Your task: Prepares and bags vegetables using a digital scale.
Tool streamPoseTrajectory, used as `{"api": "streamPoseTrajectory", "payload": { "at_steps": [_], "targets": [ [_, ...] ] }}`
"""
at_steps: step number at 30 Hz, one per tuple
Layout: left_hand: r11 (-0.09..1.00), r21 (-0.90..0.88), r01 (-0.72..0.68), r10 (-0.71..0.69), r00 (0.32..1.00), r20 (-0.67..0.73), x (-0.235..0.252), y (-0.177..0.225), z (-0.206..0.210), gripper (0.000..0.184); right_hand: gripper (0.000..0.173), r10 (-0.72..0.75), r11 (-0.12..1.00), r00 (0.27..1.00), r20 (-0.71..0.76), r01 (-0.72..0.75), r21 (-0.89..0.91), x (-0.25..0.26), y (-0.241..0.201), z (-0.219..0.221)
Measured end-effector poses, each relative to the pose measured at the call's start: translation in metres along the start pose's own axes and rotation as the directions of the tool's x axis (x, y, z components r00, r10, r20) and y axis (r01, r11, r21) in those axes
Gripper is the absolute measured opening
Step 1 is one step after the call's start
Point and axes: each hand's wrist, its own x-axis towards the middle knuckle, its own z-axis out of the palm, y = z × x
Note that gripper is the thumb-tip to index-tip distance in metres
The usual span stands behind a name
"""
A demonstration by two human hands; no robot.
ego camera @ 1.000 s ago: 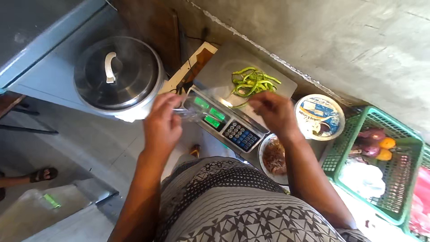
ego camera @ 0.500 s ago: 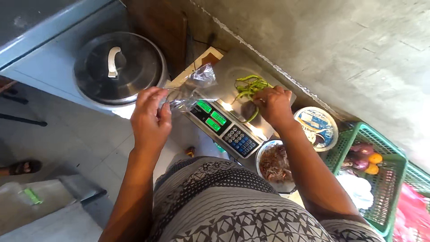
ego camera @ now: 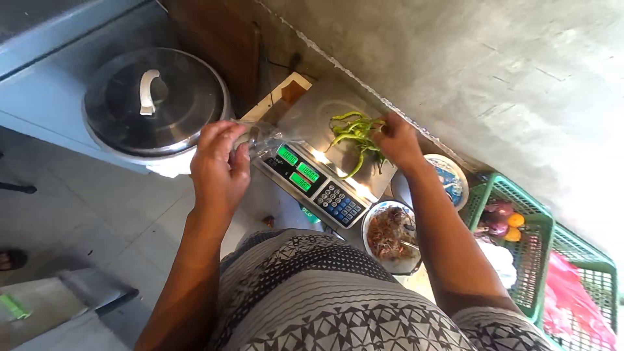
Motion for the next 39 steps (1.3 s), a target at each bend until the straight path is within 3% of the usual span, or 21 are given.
{"api": "streamPoseTrajectory", "payload": {
  "at_steps": [3,8,12,17,20,23,25,27,30,33,39],
  "targets": [
    [0.999,-0.021,-0.029,0.03,1.0,0.002,0.002,0.003,0.008,0.028,0.046,0.007,0.977,0.998,0.063,0.007,-0.214,0.004,-0.005,0.015],
    [0.997,-0.024,-0.068,0.068,0.998,-0.001,0.001,-0.003,0.015,0.028,0.03,-0.102,0.967,0.994,0.034,0.107,-0.232,0.004,0.0,0.001],
    [0.999,-0.036,-0.016,0.018,0.998,0.059,-0.007,-0.006,0.013,0.028,0.022,-0.084,0.987,0.994,0.076,0.093,-0.129,-0.003,-0.003,-0.025],
    [1.0,-0.027,-0.014,0.016,0.999,0.051,-0.005,-0.006,0.012,0.028,0.024,0.094,0.991,0.979,0.184,-0.11,0.078,-0.004,0.004,-0.035],
    [0.999,-0.035,-0.035,0.036,0.999,0.037,-0.003,-0.004,0.013,0.028,0.028,0.163,0.937,0.974,0.16,-0.204,0.283,0.001,0.006,-0.028],
    [0.998,-0.046,-0.045,0.047,0.998,0.037,-0.002,-0.004,0.015,0.027,0.034,0.154,0.898,0.98,0.125,-0.192,0.396,0.01,0.006,-0.018],
    [0.998,-0.051,-0.047,0.049,0.998,0.039,-0.002,-0.004,0.017,0.027,0.031,0.12,0.937,0.983,0.136,-0.157,0.31,0.017,0.001,-0.01],
    [0.998,-0.054,-0.04,0.043,0.998,0.042,-0.001,-0.003,0.019,0.027,0.027,0.113,0.991,0.98,0.162,-0.123,0.049,0.027,-0.005,-0.003],
    [0.998,-0.061,-0.032,0.035,0.998,0.046,-0.002,-0.001,0.019,0.027,0.032,0.111,0.958,0.978,0.176,-0.058,-0.282,0.035,-0.018,0.008],
    [0.998,-0.056,-0.017,0.02,0.998,0.053,-0.004,0.0,0.02,0.027,0.039,0.074,0.915,0.981,0.18,0.005,-0.402,0.039,-0.027,0.012],
    [0.998,-0.064,-0.026,0.031,0.997,0.07,-0.005,0.005,0.023,0.028,0.031,0.004,0.861,0.977,0.215,0.106,-0.497,0.047,-0.031,0.011]
  ]
}}
